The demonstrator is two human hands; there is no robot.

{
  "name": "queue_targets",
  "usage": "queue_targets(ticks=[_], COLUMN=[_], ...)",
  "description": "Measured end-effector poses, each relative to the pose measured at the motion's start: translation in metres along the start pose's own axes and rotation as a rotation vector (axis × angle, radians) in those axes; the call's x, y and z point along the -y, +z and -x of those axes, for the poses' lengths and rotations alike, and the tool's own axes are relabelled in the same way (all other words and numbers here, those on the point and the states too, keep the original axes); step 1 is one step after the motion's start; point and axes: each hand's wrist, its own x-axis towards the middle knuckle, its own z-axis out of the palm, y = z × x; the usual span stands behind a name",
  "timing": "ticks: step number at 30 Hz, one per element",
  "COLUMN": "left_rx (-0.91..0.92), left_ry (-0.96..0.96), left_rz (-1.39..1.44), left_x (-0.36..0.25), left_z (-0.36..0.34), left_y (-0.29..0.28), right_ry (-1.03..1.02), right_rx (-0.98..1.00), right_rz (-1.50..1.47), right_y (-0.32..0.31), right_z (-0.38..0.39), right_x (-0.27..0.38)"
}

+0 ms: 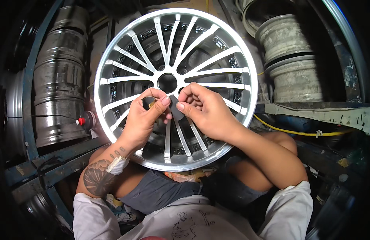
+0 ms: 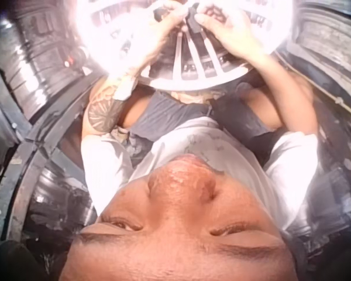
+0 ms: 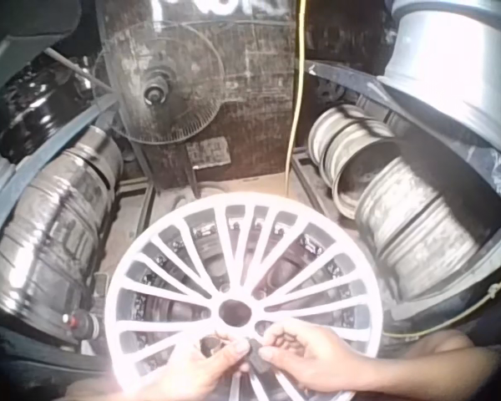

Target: The person applies rectangular patches and yellow adhesive strips to the interior surfaces of a silver wheel rim while sitting in a storage area.

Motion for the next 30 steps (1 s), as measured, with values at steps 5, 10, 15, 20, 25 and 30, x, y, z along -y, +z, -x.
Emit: queue_targets(ticks=[5, 10, 15, 20, 25, 30], left_rx=[-0.061, 0.033, 0.07, 0.068, 0.077, -0.053], left_ry=[0.044, -0.165, -0.103, -0.132, -0.067, -0.143], left_rz=[0.017, 0.054, 0.001, 0.015, -0.069, -0.076], left_x=[-0.011, -0.016, -0.004, 0.001, 0.009, 0.004], left_z=[0.002, -0.001, -0.006, 0.003, 0.014, 0.015], left_y=[0.009, -0.003, -0.016, -0.016, -0.016, -0.044], right_ry=[0.116, 0.056, 0.007, 0.073, 0.189, 0.182], right_rx=[0.12, 0.059, 0.022, 0.122, 0.33, 0.223], right_rz=[-0.405, -0.272, -0.146, -0.149, -0.164, 0.078], right_y=[0.008, 0.0, -0.005, -0.006, -0.002, -0.032], right_z=[-0.003, -0.012, -0.018, -0.006, -0.002, -0.008], right_x=[0.014, 0.007, 0.001, 0.002, 0.006, 0.023])
